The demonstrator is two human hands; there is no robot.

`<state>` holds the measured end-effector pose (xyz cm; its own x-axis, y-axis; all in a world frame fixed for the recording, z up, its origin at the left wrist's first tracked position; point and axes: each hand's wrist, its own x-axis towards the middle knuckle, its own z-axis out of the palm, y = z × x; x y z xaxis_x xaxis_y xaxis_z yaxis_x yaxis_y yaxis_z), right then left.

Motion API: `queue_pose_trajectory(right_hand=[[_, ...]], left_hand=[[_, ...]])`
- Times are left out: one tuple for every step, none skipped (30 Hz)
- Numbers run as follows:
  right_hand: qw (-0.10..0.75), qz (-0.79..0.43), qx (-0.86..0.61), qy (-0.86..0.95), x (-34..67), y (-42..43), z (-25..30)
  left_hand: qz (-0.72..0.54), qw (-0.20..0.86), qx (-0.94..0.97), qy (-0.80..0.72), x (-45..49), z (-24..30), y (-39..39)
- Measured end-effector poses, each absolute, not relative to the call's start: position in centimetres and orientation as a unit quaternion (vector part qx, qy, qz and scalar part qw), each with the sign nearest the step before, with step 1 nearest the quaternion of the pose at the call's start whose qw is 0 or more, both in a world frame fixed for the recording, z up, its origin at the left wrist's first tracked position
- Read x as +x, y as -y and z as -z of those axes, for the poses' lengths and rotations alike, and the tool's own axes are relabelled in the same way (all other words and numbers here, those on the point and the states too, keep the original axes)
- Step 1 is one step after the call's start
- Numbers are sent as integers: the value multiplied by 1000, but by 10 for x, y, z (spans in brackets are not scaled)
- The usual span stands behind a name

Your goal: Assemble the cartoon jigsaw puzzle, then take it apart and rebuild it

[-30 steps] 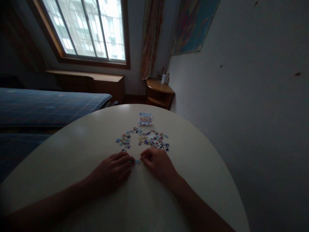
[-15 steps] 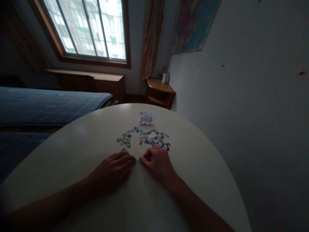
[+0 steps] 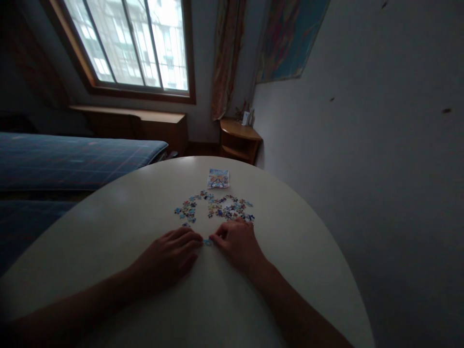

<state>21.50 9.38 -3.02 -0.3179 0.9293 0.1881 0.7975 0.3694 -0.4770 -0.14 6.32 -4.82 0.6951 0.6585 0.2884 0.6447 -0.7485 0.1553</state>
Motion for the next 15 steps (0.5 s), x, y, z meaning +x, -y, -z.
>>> queue_pose_trajectory(right_hand=[[216, -155, -537, 800, 220, -95, 26], [211, -159, -529, 806, 225, -96, 21], [201, -161, -526, 811, 231, -96, 15], [187, -163, -524, 815, 237, -96, 11], [171, -166, -517, 822, 243, -96, 7], [157, -172, -512, 827, 247, -95, 4], [142, -174, -509, 831, 250, -95, 3], [129, -175, -508, 833, 251, -94, 3], [118, -176, -509, 834, 252, -93, 4], [111, -178, -510, 834, 251, -93, 5], [106, -180, -511, 834, 249, -92, 7], [105, -183, -512, 832, 246, -92, 8], [106, -187, -513, 831, 244, -92, 10], [109, -190, -511, 831, 241, -92, 12], [112, -190, -509, 832, 239, -92, 13]], left_hand=[[-165, 23, 921, -353, -1, 48, -64], [-165, 23, 921, -352, -1, 49, -64], [-166, 24, 921, -351, -1, 49, -64], [-168, 23, 921, -350, -1, 50, -64], [-172, 23, 921, -350, -1, 50, -64], [-176, 21, 921, -347, -1, 50, -64], [-178, 20, 923, -341, 0, 50, -63], [-178, 19, 926, -333, 0, 50, -62], [-175, 21, 930, -323, 0, 49, -61], [-169, 25, 934, -314, 0, 48, -60], [-161, 31, 937, -308, 0, 48, -60], [-154, 37, 939, -307, 0, 47, -59], [-149, 41, 939, -307, 0, 47, -59], [-145, 44, 939, -309, -1, 47, -59], [-143, 45, 938, -311, -1, 47, -60]])
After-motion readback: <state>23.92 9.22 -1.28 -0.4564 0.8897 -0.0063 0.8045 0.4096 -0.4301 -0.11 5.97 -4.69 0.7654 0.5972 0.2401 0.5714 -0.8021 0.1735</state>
